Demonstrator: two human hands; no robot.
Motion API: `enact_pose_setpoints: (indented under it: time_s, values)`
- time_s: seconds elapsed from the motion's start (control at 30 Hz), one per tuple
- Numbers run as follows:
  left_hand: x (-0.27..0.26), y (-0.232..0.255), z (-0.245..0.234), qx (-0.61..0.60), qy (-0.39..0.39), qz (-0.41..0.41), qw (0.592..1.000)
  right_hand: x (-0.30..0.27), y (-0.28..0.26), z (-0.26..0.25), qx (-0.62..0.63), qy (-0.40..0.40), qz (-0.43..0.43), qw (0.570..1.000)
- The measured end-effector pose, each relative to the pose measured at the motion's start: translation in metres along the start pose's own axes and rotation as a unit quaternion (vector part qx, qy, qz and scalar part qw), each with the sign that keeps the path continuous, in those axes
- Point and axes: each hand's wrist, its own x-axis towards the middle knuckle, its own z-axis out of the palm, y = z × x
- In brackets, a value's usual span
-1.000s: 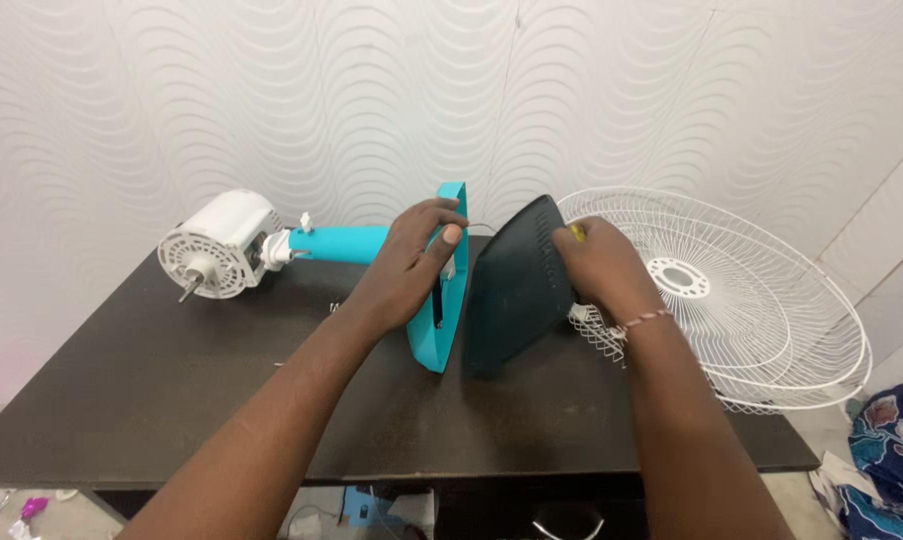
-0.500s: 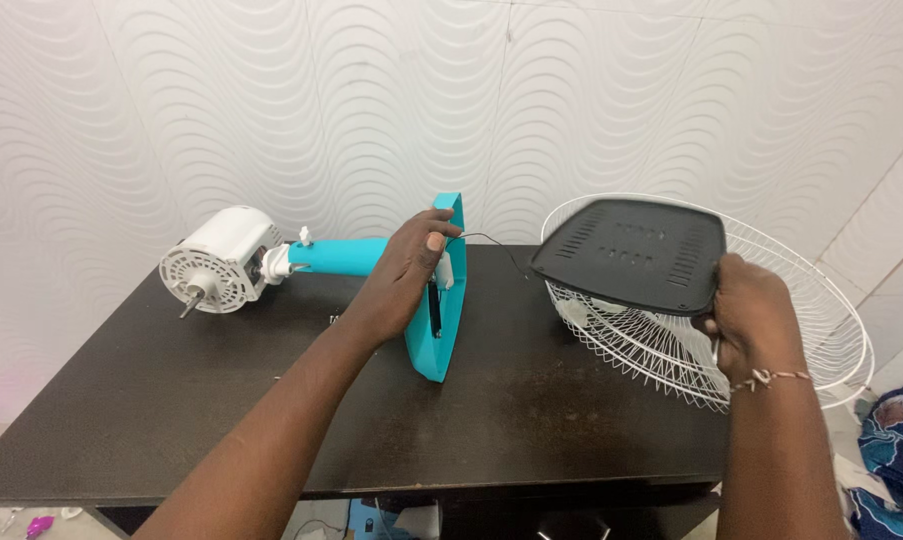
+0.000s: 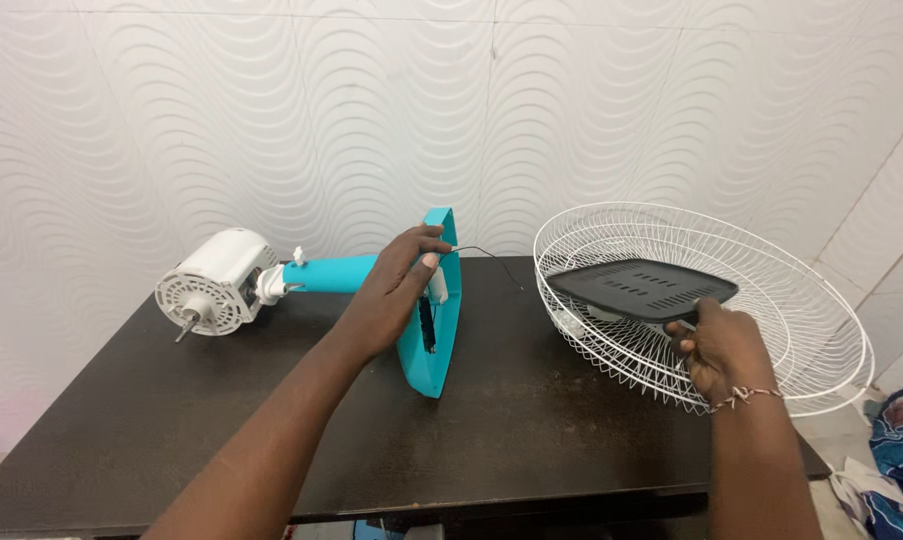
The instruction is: The person uses a screwdriver to remove screws from the motor housing and the rear control panel of a teal electric fan. They detach the motor assembly from the neck and then remove the rear cover to expose the internal wiring and components.
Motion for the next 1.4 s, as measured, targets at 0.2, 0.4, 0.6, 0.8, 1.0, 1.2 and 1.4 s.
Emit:
enact_pose_setpoints:
  time_s: [0.2,0.4,0.6,0.8,1.0,1.2,1.4]
  values:
    - [0.009,0.019,-0.005,0.123,-0.005,-0.011,0.992,0.005,0.001,0.004,-0.105,-0.015,-0.067,0.992]
    - [0.033,0.037,-0.006,0.243,-0.022,-0.072,0.967,-0.024,-0.005,0.012,-0.337,0.066,-0.127,0.931]
    - [0.058,0.034,-0.006,0.179,-0.064,-0.01,0.982,-0.051,-0.007,0.032,-0.254,0.096,-0.27,0.924]
    - [0.063,0.022,0.001,0.121,-0.145,-0.113,0.975,-0.075,0.002,0.069,0.166,-0.114,-0.259,0.945]
    - [0.07,0.017,0.0,0.201,-0.188,-0.092,0.957,-0.123,0.034,0.123,0.345,-0.281,-0.183,0.877]
    - [0.075,0.012,-0.002,0.201,-0.185,-0.094,0.957,-0.14,0.05,0.157,0.416,-0.313,-0.087,0.849]
    - [0.074,0.011,0.0,0.214,-0.199,-0.117,0.949,-0.137,0.064,0.177,0.439,-0.281,-0.049,0.852]
